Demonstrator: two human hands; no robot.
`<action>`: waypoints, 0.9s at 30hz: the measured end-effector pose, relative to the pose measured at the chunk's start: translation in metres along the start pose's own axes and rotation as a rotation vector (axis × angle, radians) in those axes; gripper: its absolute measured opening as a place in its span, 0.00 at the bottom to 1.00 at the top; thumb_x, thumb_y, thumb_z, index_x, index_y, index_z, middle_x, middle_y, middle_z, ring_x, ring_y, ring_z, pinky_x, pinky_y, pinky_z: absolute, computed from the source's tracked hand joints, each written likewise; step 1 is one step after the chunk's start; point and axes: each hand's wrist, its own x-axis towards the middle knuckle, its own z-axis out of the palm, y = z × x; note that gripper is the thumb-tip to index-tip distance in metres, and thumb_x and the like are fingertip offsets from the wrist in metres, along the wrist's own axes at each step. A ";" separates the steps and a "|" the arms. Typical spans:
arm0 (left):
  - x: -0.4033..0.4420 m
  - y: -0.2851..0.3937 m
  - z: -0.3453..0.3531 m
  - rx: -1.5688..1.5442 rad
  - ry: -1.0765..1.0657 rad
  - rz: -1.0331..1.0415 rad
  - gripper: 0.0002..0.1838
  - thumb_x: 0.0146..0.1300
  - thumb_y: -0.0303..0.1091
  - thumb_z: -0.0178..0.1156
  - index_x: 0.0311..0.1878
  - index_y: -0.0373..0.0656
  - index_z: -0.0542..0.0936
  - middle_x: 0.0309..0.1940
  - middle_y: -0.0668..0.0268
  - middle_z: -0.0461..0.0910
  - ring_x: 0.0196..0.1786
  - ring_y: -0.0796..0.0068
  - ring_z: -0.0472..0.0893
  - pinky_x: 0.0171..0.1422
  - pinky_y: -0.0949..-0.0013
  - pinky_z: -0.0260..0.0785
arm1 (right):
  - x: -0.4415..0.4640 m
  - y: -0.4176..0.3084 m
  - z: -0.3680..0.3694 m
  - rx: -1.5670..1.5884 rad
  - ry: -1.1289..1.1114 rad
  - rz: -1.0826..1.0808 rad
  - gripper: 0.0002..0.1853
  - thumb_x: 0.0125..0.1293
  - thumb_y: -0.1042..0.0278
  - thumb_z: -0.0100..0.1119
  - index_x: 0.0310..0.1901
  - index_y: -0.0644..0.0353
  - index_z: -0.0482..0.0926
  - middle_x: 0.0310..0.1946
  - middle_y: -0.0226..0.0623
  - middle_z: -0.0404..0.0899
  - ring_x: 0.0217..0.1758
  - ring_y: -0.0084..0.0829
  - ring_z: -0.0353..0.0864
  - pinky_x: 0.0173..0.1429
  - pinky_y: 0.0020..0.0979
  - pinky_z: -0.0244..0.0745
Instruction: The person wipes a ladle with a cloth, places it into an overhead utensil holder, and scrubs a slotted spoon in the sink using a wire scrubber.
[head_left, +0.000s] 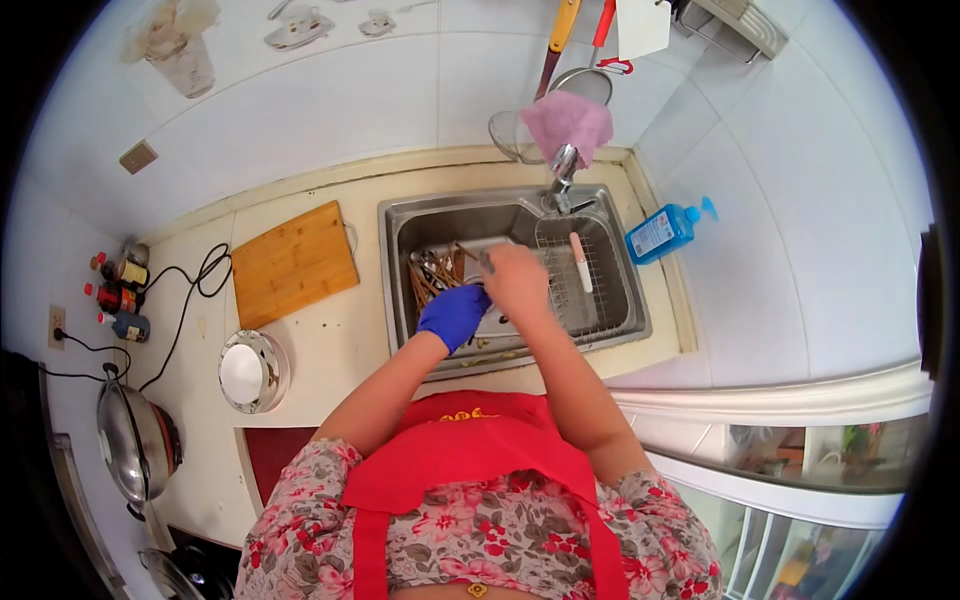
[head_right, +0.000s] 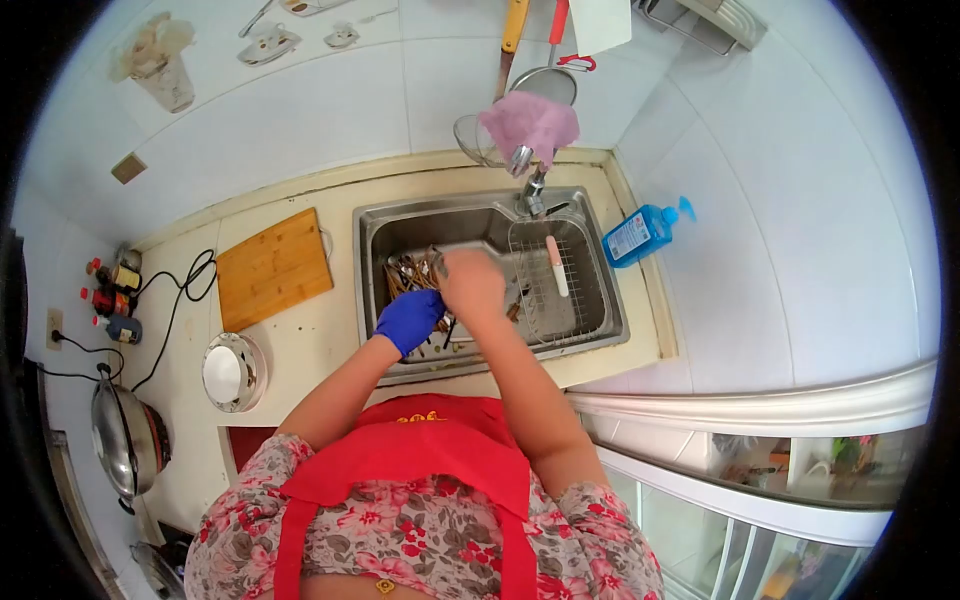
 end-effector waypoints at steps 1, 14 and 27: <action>-0.001 0.000 0.002 0.001 -0.007 0.003 0.12 0.57 0.38 0.51 0.34 0.41 0.78 0.31 0.52 0.78 0.37 0.51 0.76 0.41 0.59 0.68 | 0.005 0.008 0.000 0.000 0.000 0.007 0.13 0.50 0.63 0.60 0.36 0.59 0.78 0.37 0.42 0.78 0.42 0.39 0.76 0.41 0.37 0.72; 0.008 0.000 0.001 0.036 0.016 -0.051 0.11 0.57 0.37 0.50 0.30 0.41 0.77 0.30 0.51 0.78 0.35 0.50 0.77 0.40 0.55 0.67 | -0.011 0.023 0.044 1.056 0.124 0.620 0.28 0.55 0.57 0.61 0.52 0.66 0.65 0.41 0.40 0.74 0.43 0.32 0.74 0.48 0.31 0.68; 0.003 0.013 0.013 -0.978 -0.093 -0.295 0.10 0.61 0.37 0.53 0.33 0.39 0.71 0.15 0.67 0.68 0.14 0.80 0.66 0.18 0.75 0.59 | -0.009 0.033 0.048 1.614 0.140 0.803 0.11 0.61 0.72 0.49 0.43 0.69 0.70 0.28 0.43 0.77 0.24 0.32 0.78 0.27 0.29 0.73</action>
